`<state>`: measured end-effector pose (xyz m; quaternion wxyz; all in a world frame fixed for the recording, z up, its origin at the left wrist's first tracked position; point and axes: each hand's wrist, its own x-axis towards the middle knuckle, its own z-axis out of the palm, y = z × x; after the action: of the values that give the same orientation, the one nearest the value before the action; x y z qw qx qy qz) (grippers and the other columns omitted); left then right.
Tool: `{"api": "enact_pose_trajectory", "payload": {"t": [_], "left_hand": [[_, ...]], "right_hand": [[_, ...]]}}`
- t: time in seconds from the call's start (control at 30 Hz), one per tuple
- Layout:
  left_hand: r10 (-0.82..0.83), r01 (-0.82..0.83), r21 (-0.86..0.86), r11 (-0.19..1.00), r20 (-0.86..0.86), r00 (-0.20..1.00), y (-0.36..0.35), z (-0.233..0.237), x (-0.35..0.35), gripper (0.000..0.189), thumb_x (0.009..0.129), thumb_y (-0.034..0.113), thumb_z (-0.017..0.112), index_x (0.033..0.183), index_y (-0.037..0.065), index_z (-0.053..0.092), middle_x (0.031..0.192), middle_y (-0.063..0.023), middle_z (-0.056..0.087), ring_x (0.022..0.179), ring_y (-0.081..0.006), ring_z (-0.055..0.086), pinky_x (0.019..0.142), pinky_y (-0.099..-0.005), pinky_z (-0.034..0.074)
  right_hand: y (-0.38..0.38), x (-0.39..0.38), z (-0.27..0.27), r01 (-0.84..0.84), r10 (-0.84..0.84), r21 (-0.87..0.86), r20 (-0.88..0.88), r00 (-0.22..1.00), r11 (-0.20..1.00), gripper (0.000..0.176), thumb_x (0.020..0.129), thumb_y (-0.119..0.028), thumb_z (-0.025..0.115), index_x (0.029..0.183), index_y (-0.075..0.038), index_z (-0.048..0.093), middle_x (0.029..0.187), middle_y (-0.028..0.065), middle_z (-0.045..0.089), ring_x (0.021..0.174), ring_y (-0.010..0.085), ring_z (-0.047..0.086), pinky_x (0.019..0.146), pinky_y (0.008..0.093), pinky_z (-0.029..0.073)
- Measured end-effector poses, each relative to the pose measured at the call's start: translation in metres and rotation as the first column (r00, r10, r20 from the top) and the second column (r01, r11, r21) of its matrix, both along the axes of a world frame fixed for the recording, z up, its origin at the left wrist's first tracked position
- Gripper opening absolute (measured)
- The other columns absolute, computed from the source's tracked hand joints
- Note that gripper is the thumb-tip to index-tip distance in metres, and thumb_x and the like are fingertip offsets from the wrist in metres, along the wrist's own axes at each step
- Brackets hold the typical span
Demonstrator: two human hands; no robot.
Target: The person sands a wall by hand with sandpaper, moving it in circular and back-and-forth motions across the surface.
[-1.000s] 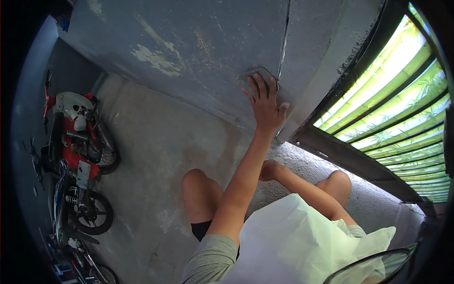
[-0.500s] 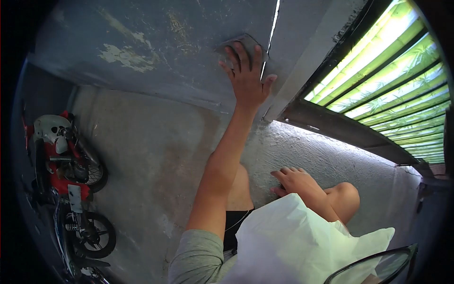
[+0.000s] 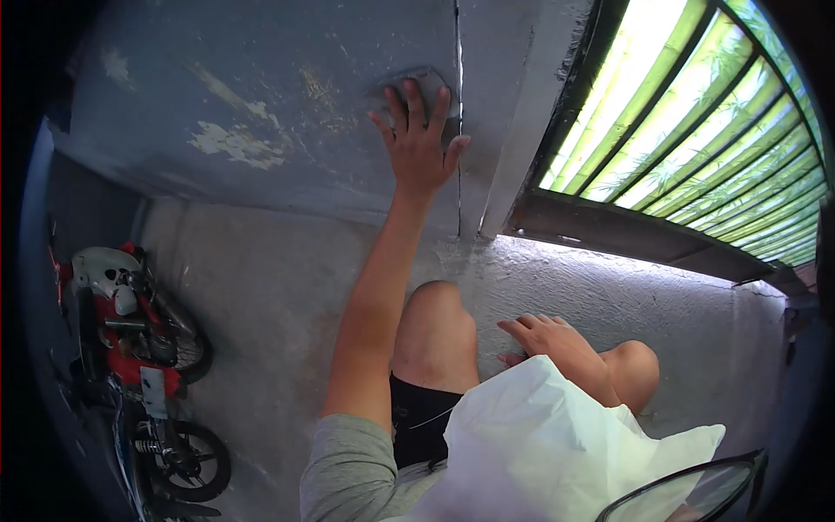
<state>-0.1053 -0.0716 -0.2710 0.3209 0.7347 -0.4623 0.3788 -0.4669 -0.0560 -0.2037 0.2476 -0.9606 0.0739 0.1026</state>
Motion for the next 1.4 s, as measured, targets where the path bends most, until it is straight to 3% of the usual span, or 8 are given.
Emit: {"api": "enact_pose_trajectory", "payload": {"t": [0.23,0.3,0.5,0.7,0.93,1.07,1.27,1.4], "left_hand": [[-0.055,0.059,0.076,0.995,-0.06,0.997,0.008,-0.062,0.002,0.068,0.103,0.065,0.033,0.157,0.026,0.043,0.169,-0.0213,0.018,0.155,-0.0491,0.008,0.119,-0.0685,-0.005],[-0.002,0.003,0.053,0.999,-0.031,1.0,0.002,-0.06,-0.002,0.069,0.104,0.06,0.035,0.158,0.017,0.041,0.168,-0.0248,0.017,0.155,-0.05,0.006,0.119,-0.0671,-0.005],[-0.013,0.01,-0.044,0.999,-0.072,0.997,-0.014,-0.035,-0.007,0.072,0.102,0.061,0.038,0.157,0.014,0.041,0.167,-0.0269,0.016,0.154,-0.0539,0.004,0.117,-0.0703,-0.003],[0.001,0.0,0.011,1.0,-0.083,0.997,-0.012,-0.083,-0.008,0.067,0.102,0.058,0.042,0.155,0.016,0.046,0.167,-0.0282,0.016,0.153,-0.0557,0.004,0.116,-0.0734,0.0],[0.066,-0.057,0.093,0.994,-0.097,0.993,-0.009,-0.053,-0.009,0.066,0.102,0.056,0.045,0.153,0.015,0.047,0.167,-0.0292,0.014,0.152,-0.0579,0.004,0.116,-0.0743,0.001],[0.016,-0.027,-0.064,0.998,-0.166,0.986,-0.023,-0.049,-0.007,0.064,0.102,0.052,0.047,0.152,0.012,0.048,0.167,-0.0309,0.011,0.15,-0.061,0.003,0.116,-0.0736,0.001],[0.006,-0.026,-0.194,0.981,-0.103,0.995,-0.035,-0.066,0.008,0.054,0.099,0.042,0.057,0.149,0.022,0.053,0.167,-0.0293,0.013,0.15,-0.0613,0.004,0.117,-0.0733,0.003],[-0.003,-0.011,-0.201,0.98,-0.069,0.998,-0.027,-0.074,-0.001,0.046,0.093,0.03,0.065,0.139,0.035,0.063,0.169,-0.0177,0.022,0.152,-0.0571,0.012,0.118,-0.0722,0.007]], "right_hand": [[0.002,0.006,-0.01,-0.004,0.005,0.038,-0.018,1.0,0.999,0.046,0.098,-0.037,0.063,0.132,-0.006,0.058,0.113,0.0134,0.066,0.109,0.0327,0.065,0.095,0.0454,0.049],[0.0,0.013,-0.023,-0.018,0.018,0.0,-0.075,0.997,1.0,0.046,0.097,-0.037,0.064,0.131,-0.007,0.058,0.113,0.0139,0.067,0.108,0.0335,0.066,0.095,0.0462,0.05],[-0.003,0.034,-0.037,-0.061,0.063,0.018,-0.083,0.995,0.998,0.045,0.097,-0.038,0.064,0.129,-0.007,0.059,0.112,0.0147,0.067,0.108,0.0346,0.066,0.095,0.0478,0.05],[-0.01,0.045,-0.041,-0.094,0.097,0.034,-0.111,0.989,0.995,0.046,0.097,-0.039,0.063,0.13,-0.006,0.059,0.111,0.0149,0.067,0.109,0.0344,0.065,0.096,0.0476,0.049],[-0.01,0.049,-0.032,-0.14,0.144,0.051,-0.094,0.985,0.989,0.045,0.097,-0.036,0.063,0.131,-0.006,0.059,0.115,0.0146,0.067,0.11,0.0344,0.065,0.098,0.0474,0.048],[-0.011,0.057,-0.039,-0.161,0.178,0.114,-0.164,0.97,0.98,0.047,0.096,-0.035,0.063,0.133,-0.006,0.058,0.116,0.0155,0.067,0.11,0.0353,0.064,0.098,0.0488,0.048],[-0.024,0.082,-0.06,-0.224,0.262,0.166,-0.255,0.931,0.96,0.049,0.095,-0.035,0.064,0.135,-0.006,0.057,0.118,0.0168,0.066,0.112,0.0365,0.063,0.097,0.0497,0.048],[-0.021,0.096,-0.056,-0.195,0.258,0.224,-0.304,0.917,0.955,0.051,0.093,-0.033,0.067,0.135,-0.006,0.057,0.12,0.0189,0.065,0.115,0.0375,0.063,0.097,0.0489,0.048]]}}
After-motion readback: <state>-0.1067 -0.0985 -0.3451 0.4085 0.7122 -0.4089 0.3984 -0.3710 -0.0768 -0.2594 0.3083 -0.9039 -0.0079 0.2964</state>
